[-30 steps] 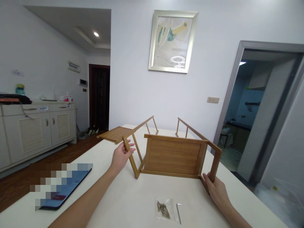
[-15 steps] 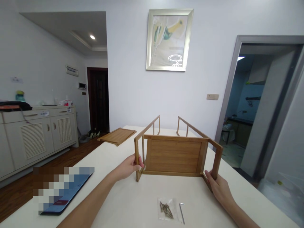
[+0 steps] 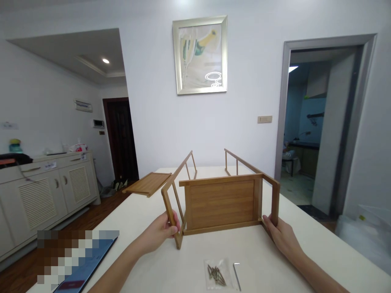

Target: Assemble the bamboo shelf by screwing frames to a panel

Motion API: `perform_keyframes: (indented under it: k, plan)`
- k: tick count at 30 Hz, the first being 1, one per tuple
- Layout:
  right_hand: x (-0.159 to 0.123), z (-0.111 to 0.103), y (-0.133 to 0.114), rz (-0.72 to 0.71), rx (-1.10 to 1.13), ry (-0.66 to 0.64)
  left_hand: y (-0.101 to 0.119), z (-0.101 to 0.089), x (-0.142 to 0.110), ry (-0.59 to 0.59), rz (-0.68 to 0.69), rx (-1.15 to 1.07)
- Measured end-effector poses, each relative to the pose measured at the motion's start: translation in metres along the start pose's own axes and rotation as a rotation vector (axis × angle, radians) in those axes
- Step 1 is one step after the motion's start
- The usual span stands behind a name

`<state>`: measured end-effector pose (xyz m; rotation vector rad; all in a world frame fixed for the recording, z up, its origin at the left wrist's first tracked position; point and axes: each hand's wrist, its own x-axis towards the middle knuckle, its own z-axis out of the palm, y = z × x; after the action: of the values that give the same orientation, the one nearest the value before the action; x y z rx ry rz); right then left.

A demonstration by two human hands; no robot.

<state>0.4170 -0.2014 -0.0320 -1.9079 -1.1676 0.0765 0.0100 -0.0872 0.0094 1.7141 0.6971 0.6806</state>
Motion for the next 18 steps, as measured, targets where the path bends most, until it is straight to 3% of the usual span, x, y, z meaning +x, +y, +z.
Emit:
perform_keyframes:
  k: [9, 18]
  plan:
    - [-0.001, -0.001, 0.0, 0.008, -0.001, 0.005, 0.006, 0.007, -0.011, 0.191, 0.039, 0.395]
    - [-0.003, -0.004, -0.007, -0.01, 0.024, 0.003, 0.008, 0.016, -0.016, 0.119, 0.044, 0.349]
